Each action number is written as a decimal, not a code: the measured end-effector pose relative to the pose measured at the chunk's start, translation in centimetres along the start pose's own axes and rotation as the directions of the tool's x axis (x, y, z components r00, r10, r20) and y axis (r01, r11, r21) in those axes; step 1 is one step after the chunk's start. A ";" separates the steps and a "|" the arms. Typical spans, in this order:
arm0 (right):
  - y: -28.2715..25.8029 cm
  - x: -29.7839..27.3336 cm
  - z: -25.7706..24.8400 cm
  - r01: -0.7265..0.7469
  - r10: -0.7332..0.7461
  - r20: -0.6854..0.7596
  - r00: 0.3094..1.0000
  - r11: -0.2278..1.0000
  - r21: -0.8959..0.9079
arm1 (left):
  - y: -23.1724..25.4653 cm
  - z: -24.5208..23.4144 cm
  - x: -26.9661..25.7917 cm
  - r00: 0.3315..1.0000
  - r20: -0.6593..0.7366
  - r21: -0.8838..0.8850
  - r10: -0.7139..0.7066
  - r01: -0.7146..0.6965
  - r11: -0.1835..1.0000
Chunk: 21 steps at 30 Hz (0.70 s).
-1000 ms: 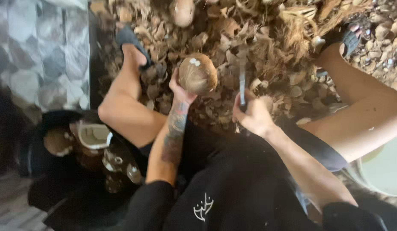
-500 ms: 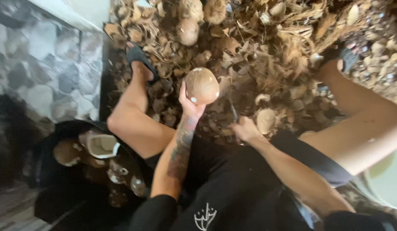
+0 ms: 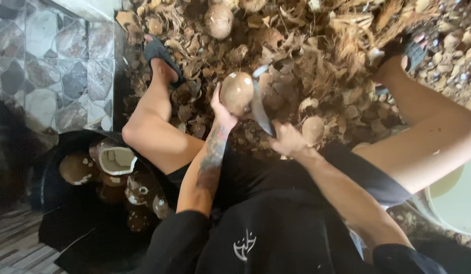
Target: The person sits on the ground and uses a curved blade to peel the husk off a coconut. They rotate the coconut in their hands to remove the fibrous outer layer and place the peeled coconut into a black container.
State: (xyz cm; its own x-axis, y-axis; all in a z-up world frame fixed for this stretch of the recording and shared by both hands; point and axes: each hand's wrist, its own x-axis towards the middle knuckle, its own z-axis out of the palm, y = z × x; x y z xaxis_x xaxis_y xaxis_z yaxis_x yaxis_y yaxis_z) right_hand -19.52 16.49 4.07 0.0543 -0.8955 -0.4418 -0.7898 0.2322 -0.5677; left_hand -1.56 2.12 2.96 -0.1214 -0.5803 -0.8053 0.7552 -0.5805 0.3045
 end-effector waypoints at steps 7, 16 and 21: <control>1.8 2.1 -0.5 -0.181 0.202 -0.064 0.977 0.952 0.245 | 2.4 -0.6 -1.2 0.988 0.132 -0.216 0.074 -0.044 0.975; 6.0 5.7 -1.9 -0.396 0.487 -0.258 0.834 0.855 0.334 | 1.0 0.0 -1.4 0.942 0.244 -0.251 0.230 -0.167 0.953; 9.2 8.5 -0.1 -0.398 0.484 -0.254 0.838 0.858 0.324 | 1.3 -0.3 -1.1 0.940 0.246 -0.268 0.237 -0.169 0.949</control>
State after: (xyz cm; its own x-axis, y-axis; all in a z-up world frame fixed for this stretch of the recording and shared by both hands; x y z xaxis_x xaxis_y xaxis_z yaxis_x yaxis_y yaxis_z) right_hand -26.42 10.98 -4.86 -0.4914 -0.7342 -0.4685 -0.5015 0.6784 -0.5369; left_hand -0.30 2.14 4.07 -0.0933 -0.8235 -0.5596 0.9092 -0.2995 0.2891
